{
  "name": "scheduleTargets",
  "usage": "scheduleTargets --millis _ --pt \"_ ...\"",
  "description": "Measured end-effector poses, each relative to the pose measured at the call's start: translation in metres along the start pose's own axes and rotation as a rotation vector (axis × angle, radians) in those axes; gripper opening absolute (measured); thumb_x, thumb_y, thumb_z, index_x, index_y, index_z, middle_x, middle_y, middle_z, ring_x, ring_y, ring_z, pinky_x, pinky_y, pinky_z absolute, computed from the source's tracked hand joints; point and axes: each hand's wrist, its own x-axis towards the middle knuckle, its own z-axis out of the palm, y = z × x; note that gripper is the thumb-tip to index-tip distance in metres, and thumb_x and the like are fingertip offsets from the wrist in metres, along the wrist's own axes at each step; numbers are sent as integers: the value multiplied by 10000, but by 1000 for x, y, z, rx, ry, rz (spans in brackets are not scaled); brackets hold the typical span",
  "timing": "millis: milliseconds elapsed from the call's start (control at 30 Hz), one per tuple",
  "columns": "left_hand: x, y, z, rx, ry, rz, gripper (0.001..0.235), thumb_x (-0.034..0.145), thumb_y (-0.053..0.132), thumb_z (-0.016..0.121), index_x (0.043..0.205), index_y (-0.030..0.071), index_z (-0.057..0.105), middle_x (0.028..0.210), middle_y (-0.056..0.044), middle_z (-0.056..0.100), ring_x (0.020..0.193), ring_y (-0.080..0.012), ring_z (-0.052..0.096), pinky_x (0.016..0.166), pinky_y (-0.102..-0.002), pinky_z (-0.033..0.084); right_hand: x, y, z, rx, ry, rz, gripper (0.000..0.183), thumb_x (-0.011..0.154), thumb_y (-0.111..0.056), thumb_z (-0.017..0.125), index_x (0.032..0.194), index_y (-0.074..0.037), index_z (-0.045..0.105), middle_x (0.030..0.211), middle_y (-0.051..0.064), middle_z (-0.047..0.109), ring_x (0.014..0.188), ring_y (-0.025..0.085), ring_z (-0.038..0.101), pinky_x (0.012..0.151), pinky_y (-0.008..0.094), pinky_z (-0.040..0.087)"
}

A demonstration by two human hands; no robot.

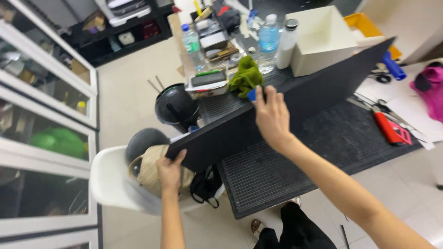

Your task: The person applies adhesive to the edges of a large sheet of paper using a small brush and then smooths the surface with a blue plastic squeegee. The person repeats this process on the other side of the paper.

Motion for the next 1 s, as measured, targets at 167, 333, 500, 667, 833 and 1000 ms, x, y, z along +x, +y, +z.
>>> scheduleTargets --millis 167,333,500,667,833,1000 --pt "10 -36 -15 -40 -56 117 211 782 144 835 897 -13 754 912 -69 739 823 -125 658 820 -300 557 -3 115 30 -79 -113 198 376 1017 -188 622 1329 22 608 1149 172 488 832 363 528 665 441 533" --pt "-7 -16 -16 80 29 19 304 824 246 797 897 -20 671 899 -74 647 834 -145 565 796 -324 458 -4 199 61 -76 -157 364 387 982 -167 654 1312 31 618 1173 196 475 885 389 533 688 467 538" --pt "-66 86 41 182 189 293 613 860 132 698 1406 39 435 1470 -175 412 1379 -324 352 1137 -459 269 1 207 67 -12 -162 408 398 959 -196 688 1294 8 618 1114 153 481 872 350 523 660 429 541" --pt "-82 79 205 732 -87 1064 522 1025 289 498 1488 54 445 1571 -171 408 1485 -360 344 1212 -535 177 0 206 72 40 -145 391 398 956 -213 659 1290 -1 612 1107 147 488 846 341 535 699 424 527" --pt "-96 125 335 1089 -58 1149 653 947 238 526 1562 95 358 1638 -87 309 1513 -257 286 1197 -513 195 -2 197 68 79 -140 355 368 980 -197 602 1299 -14 604 1183 182 519 871 370 561 694 432 532" --pt "-97 126 369 962 47 968 660 896 163 588 1532 112 418 1508 -39 474 1427 -252 396 1145 -688 161 -22 195 54 279 -71 178 394 988 -89 588 1363 24 545 1199 200 504 895 383 565 766 443 524"
